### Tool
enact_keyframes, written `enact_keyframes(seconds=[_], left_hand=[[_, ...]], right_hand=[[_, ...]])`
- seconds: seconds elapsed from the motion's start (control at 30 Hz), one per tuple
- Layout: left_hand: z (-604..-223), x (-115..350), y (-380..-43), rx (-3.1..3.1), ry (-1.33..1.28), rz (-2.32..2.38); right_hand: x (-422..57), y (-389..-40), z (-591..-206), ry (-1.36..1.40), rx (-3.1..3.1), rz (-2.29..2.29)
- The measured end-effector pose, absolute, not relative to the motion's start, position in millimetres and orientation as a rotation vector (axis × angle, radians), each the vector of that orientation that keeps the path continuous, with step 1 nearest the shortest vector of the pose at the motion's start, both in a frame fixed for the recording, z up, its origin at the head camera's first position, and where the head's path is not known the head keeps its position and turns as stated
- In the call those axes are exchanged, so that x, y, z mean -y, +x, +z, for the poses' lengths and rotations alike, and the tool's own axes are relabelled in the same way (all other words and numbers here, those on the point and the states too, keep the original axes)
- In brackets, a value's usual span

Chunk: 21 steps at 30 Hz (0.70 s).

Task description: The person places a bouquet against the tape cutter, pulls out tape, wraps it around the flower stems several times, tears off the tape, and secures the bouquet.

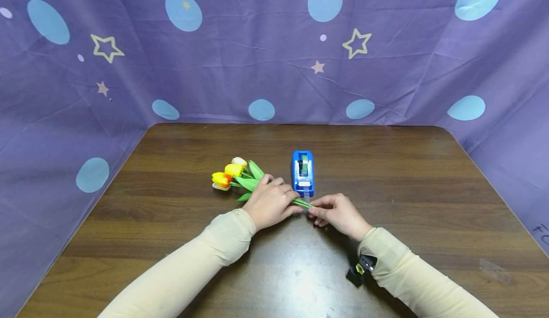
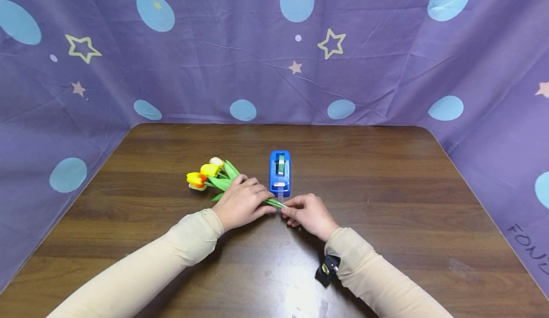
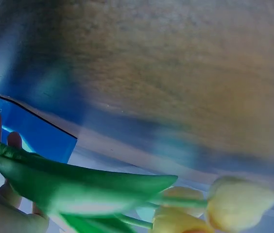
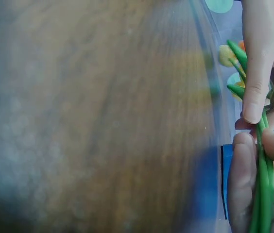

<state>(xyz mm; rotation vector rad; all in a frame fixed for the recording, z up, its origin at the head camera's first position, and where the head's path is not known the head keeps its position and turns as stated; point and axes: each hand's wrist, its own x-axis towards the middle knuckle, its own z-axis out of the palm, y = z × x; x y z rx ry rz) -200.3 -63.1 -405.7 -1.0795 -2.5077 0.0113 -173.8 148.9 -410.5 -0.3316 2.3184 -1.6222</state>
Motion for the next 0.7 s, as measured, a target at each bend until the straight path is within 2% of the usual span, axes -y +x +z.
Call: enact_keyframes(seconds=[0.7], left_hand=[[-403.2, 64.1, -199.4, 2.496, -1.119, 0.036]], right_hand=[[-147.4, -173.5, -408.9, -0.264, -2.377, -1.604]])
